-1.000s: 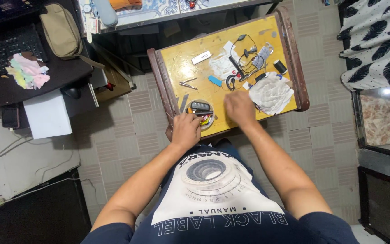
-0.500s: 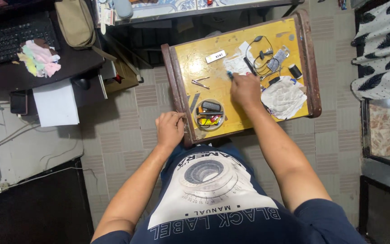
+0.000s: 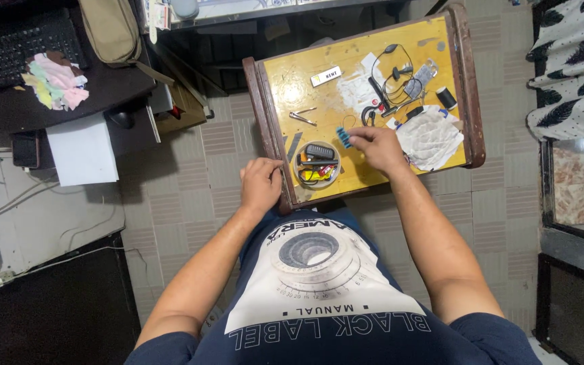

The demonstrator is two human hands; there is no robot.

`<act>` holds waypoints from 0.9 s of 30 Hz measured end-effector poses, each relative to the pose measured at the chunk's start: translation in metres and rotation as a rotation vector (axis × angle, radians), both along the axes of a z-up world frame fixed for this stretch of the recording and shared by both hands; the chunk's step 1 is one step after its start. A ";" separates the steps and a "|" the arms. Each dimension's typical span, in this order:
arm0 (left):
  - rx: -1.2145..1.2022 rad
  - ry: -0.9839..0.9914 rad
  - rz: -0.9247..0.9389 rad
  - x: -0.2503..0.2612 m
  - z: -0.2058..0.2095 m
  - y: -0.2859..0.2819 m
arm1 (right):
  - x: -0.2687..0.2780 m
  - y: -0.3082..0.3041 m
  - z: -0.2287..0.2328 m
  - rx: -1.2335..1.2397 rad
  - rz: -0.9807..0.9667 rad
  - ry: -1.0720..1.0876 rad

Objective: The recorder is repairing or assembling small electronic components on a workbench.

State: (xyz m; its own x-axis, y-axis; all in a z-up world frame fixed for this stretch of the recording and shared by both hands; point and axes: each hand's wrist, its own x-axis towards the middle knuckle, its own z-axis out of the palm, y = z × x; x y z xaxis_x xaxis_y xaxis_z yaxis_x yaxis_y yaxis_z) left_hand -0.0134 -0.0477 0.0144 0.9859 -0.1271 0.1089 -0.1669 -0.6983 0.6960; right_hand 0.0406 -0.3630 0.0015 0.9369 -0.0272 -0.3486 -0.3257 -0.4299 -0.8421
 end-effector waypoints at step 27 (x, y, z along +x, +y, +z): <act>0.026 0.046 0.047 -0.009 -0.003 0.002 | 0.001 -0.090 -0.003 -0.563 -0.181 -0.377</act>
